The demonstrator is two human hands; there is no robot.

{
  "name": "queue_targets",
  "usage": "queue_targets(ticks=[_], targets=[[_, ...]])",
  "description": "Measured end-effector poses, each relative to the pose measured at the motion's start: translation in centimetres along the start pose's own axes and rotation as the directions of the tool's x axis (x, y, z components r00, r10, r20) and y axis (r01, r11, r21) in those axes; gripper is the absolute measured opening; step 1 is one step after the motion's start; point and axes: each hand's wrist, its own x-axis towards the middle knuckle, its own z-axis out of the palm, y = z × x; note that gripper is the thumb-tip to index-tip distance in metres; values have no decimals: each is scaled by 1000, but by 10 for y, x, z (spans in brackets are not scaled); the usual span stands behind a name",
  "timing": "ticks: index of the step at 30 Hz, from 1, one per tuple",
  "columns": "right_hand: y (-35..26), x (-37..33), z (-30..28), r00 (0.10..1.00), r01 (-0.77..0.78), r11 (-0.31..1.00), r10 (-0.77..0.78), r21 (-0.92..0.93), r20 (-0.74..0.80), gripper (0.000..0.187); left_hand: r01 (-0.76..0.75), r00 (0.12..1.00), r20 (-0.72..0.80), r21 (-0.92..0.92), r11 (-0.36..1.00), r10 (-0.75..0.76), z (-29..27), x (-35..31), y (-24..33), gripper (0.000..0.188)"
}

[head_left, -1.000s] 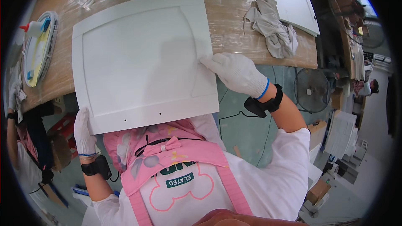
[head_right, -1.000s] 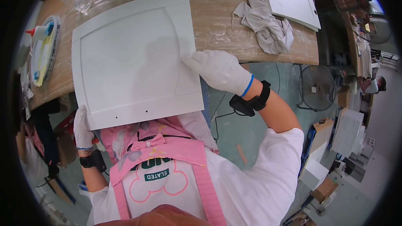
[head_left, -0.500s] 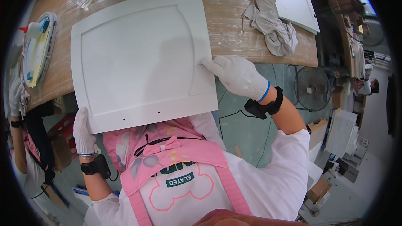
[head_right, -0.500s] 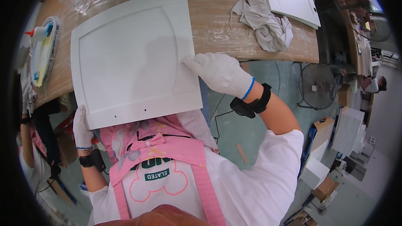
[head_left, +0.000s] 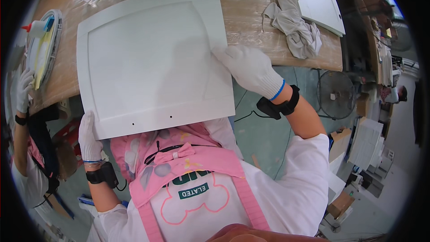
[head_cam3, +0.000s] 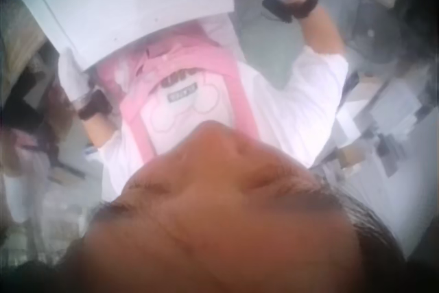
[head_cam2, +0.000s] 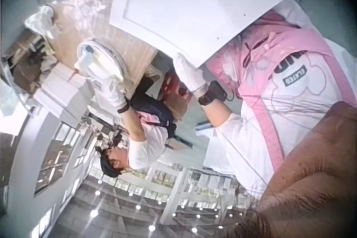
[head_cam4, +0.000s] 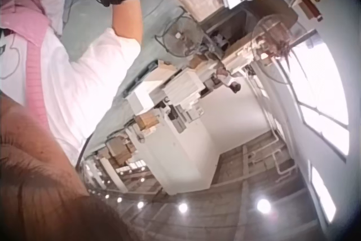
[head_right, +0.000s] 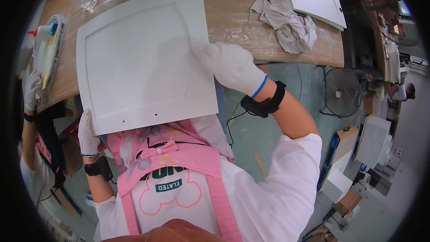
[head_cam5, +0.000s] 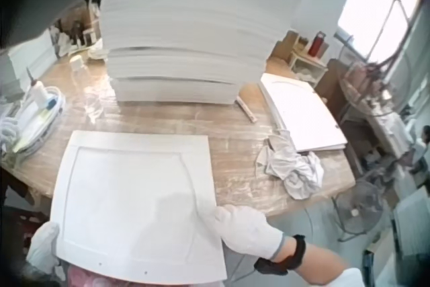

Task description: Applying filler material to a cabinet door and wiping it clean with a cloth.

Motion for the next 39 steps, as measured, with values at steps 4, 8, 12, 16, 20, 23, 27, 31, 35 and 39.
queue_targets(ticks=[4,8,12,16,20,23,27,31,35,39], targets=[[-18,-29,0,968,187,982,-186,10,170,49,27,1000,6,-39,999,-27,2,-4,2,45],[-17,-20,1,975,200,974,-208,106,74,46,67,998,-9,-45,997,-68,2,0,3,45],[-19,-20,9,999,32,999,-31,-28,45,43,35,999,3,-8,999,-35,-1,3,1,44],[-32,-40,1,958,184,977,-203,109,204,51,30,1000,-4,-47,998,-31,1,0,0,45],[-26,-31,1,996,-6,1000,6,-4,88,53,44,999,0,-15,999,-44,4,-2,5,45],[-42,-45,4,967,69,997,-78,46,244,51,64,998,-4,-19,998,-64,1,0,1,45],[-35,-40,-3,964,138,990,-140,27,226,50,55,998,27,-66,996,-53,-4,1,-3,44],[-38,-41,9,986,69,997,-72,24,147,50,78,997,-18,6,997,-78,5,-4,6,45],[-40,-54,13,951,301,937,-309,175,19,42,61,997,45,-84,995,-57,-3,3,-4,46],[-7,-24,15,966,76,997,-66,30,-248,36,79,996,33,-29,996,-78,6,-7,8,47]])
